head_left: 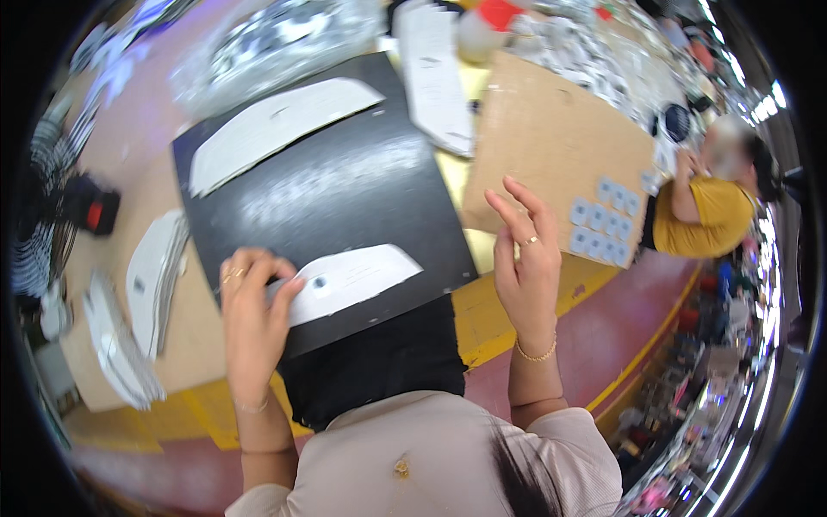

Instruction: The person repeatedly places small white inserts into curved white plastic pieces on a black work surface, then stacks the completed pieces. The person handles the parts by hand without visible tools.

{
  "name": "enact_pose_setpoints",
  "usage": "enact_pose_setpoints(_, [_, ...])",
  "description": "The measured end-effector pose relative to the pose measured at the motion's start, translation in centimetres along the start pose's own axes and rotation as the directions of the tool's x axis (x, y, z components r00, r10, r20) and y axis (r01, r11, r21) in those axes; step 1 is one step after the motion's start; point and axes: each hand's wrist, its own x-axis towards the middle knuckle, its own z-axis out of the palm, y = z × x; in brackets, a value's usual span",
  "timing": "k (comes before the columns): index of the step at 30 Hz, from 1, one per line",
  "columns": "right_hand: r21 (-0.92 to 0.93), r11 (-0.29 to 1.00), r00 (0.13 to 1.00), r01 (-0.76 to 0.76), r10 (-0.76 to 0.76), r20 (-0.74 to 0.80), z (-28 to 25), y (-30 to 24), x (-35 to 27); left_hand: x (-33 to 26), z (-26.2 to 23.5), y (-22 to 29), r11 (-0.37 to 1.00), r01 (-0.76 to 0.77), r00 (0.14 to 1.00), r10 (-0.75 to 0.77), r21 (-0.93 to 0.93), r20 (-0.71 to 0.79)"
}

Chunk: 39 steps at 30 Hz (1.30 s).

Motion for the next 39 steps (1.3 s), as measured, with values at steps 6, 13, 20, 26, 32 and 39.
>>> enact_pose_setpoints(6, [-0.400,0.889,0.935,-0.221,0.076,-0.347,-7.0,11.6,1.4,-1.1,-2.7,-3.7,0.858,0.311,0.946,-0.319,-0.408,0.051])
enact_pose_setpoints(13, [-0.513,0.845,0.979,-0.150,0.056,-0.195,-14.5,25.6,5.2,-3.7,-11.5,-13.0,0.932,0.340,0.862,-0.362,-0.126,-0.356])
enact_pose_setpoints(20, [-0.592,0.767,0.966,-0.247,0.246,-0.084,-18.4,33.6,3.2,-2.4,-13.5,-14.4,0.881,0.412,0.795,-0.472,-0.233,-0.381])
enact_pose_setpoints(26, [-0.567,0.779,0.963,-0.268,0.226,-0.145,-18.8,32.5,4.8,-2.8,-12.8,-16.0,0.845,0.396,0.769,-0.519,-0.360,-0.374])
enact_pose_setpoints(32, [-0.492,0.821,0.952,-0.289,0.194,-0.236,-20.2,31.0,4.7,-2.6,-13.1,-16.3,0.875,0.468,0.810,-0.480,-0.121,-0.336])
enact_pose_setpoints(39, [-0.114,0.969,0.939,-0.217,0.175,-0.295,-14.4,15.3,5.3,-0.6,-11.0,-12.9,0.946,0.290,0.946,-0.260,0.143,-0.196])
